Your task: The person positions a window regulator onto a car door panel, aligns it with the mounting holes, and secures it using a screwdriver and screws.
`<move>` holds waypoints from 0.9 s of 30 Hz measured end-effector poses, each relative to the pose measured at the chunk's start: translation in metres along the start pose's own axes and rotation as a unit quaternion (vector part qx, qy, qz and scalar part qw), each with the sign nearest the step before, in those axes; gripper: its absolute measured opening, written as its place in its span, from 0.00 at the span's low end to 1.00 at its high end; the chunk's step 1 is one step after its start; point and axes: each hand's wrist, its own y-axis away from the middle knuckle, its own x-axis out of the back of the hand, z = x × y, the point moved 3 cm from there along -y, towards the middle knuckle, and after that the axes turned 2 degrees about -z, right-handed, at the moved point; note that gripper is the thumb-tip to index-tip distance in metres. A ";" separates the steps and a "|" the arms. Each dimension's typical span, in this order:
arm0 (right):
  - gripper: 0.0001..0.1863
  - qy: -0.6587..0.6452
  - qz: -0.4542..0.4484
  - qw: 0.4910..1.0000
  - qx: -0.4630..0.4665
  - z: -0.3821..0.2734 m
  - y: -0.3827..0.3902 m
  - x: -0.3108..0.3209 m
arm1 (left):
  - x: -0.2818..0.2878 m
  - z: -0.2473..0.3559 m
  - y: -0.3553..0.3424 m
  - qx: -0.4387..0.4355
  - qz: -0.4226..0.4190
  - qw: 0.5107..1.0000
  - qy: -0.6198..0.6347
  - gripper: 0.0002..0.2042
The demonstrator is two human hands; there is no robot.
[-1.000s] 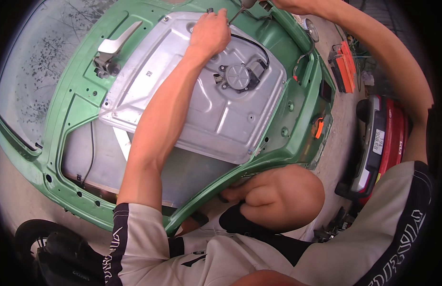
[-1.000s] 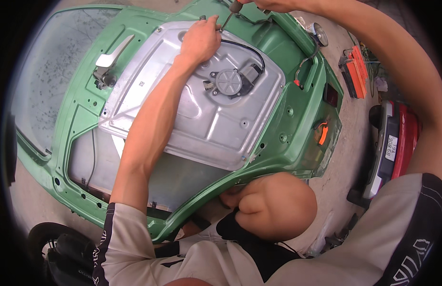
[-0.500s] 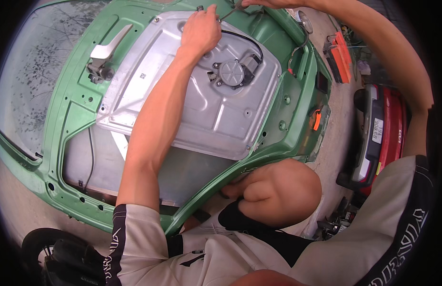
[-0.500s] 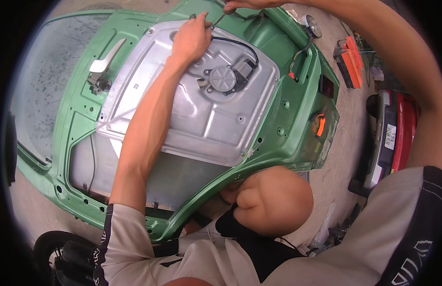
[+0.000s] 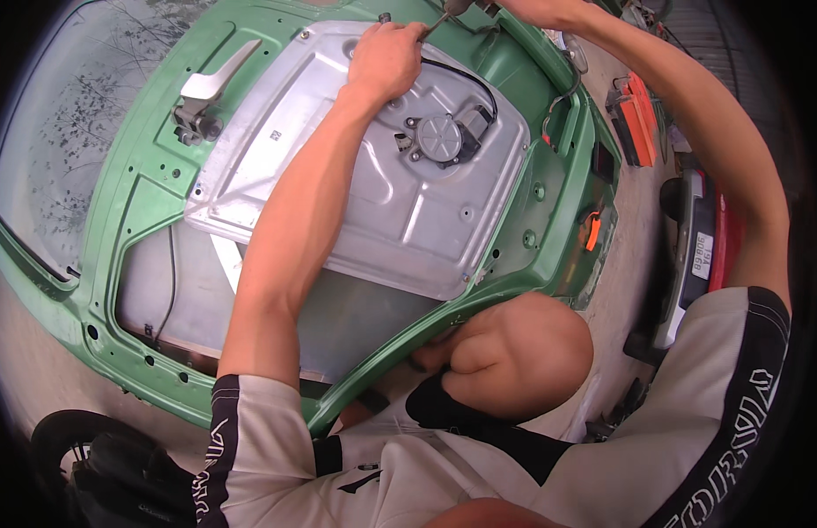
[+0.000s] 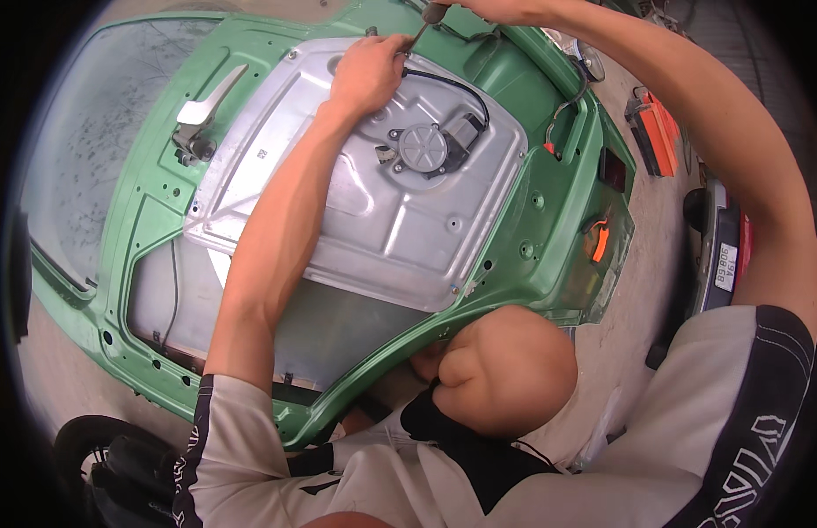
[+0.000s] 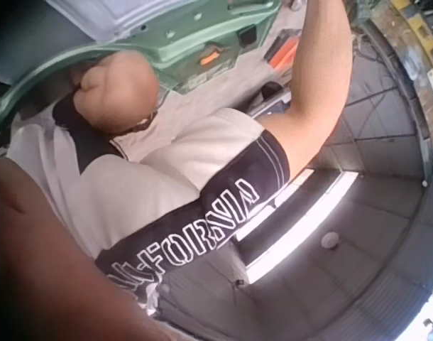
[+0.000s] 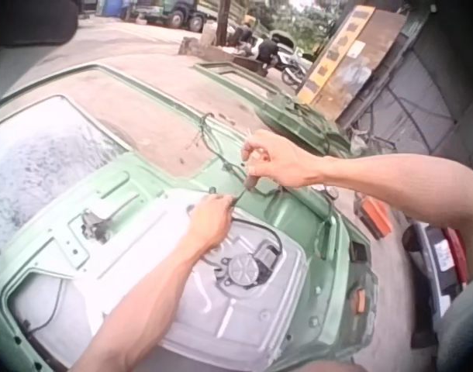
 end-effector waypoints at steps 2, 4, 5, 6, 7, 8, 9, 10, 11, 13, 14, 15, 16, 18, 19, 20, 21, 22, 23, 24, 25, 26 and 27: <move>0.10 -0.223 0.009 0.975 0.014 -0.009 0.005 -0.015 | -0.002 -0.008 0.001 0.001 0.010 1.000 -0.009 0.18; 0.10 -0.123 0.057 0.986 0.098 -0.008 0.011 -0.020 | -0.001 -0.015 0.002 -0.001 0.022 1.000 -0.022 0.17; 0.10 -0.010 0.103 0.981 0.166 -0.007 0.018 -0.017 | -0.001 -0.012 0.002 -0.001 0.033 0.999 -0.005 0.18; 0.08 -0.120 0.086 0.979 0.139 0.001 0.020 -0.018 | 0.000 -0.011 0.002 -0.001 0.044 0.999 0.010 0.18; 0.08 -0.122 0.090 0.978 0.145 0.000 0.022 -0.019 | 0.002 -0.009 0.003 -0.001 0.046 0.999 0.003 0.18; 0.09 -0.117 0.088 0.986 0.082 0.003 0.023 -0.020 | 0.005 -0.009 0.002 0.020 0.038 0.996 0.074 0.20; 0.10 -0.113 0.086 0.990 0.020 0.006 0.023 -0.022 | 0.008 -0.009 0.003 0.041 0.032 0.988 0.143 0.23; 0.10 -0.116 0.095 0.988 0.026 0.002 0.025 -0.018 | 0.012 -0.006 0.002 0.038 0.033 0.990 0.133 0.23; 0.11 -0.071 0.132 0.987 0.053 -0.005 0.026 -0.014 | 0.018 -0.005 0.002 0.049 0.076 0.974 0.207 0.22; 0.13 -0.035 0.180 0.979 0.087 -0.009 0.028 -0.015 | 0.029 -0.006 0.008 0.057 0.117 0.956 0.264 0.21; 0.16 0.028 0.200 0.979 0.042 -0.006 0.020 -0.017 | 0.039 -0.016 0.014 0.083 0.152 0.936 0.307 0.21; 0.19 0.088 0.219 0.972 -0.004 -0.004 0.013 -0.019 | 0.052 -0.027 0.023 0.107 0.188 0.913 0.346 0.21; 0.25 0.204 0.231 0.949 -0.065 -0.005 0.009 -0.021 | 0.064 -0.032 0.040 0.108 0.182 0.921 0.328 0.17; 0.25 0.214 0.182 0.956 -0.087 -0.011 0.013 -0.018 | 0.087 -0.016 0.077 0.110 0.145 0.926 0.331 0.16; 0.25 0.227 0.126 0.959 -0.113 -0.012 0.017 -0.015 | 0.098 -0.006 0.091 0.115 0.105 0.927 0.340 0.14; 0.22 0.116 0.163 0.979 -0.023 0.000 0.022 -0.015 | 0.113 0.002 0.103 0.105 0.087 0.937 0.322 0.13; 0.22 0.116 0.162 0.980 -0.022 0.024 0.018 -0.017 | 0.126 0.012 0.115 0.096 0.066 0.945 0.306 0.11; 0.20 0.014 0.095 0.994 0.045 0.047 0.008 -0.020 | 0.137 0.021 0.125 0.107 0.057 0.958 0.261 0.11; 0.19 -0.092 0.031 0.988 0.122 0.035 0.001 -0.022 | 0.156 0.017 0.138 0.136 0.048 0.966 0.213 0.11; 0.17 0.055 0.100 0.980 0.162 0.026 -0.001 -0.016 | 0.173 0.008 0.148 0.139 0.044 0.973 0.179 0.11; 0.17 0.066 0.099 0.980 0.161 0.019 0.003 -0.011 | 0.183 0.000 0.155 0.136 0.041 0.977 0.158 0.12; 0.18 0.130 0.119 0.980 0.091 0.011 -0.002 -0.010 | 0.203 -0.009 0.163 0.137 0.047 0.978 0.149 0.12; 0.19 0.182 0.139 0.973 0.022 0.003 -0.008 -0.016 | 0.222 -0.021 0.172 0.170 0.045 0.978 0.110 0.12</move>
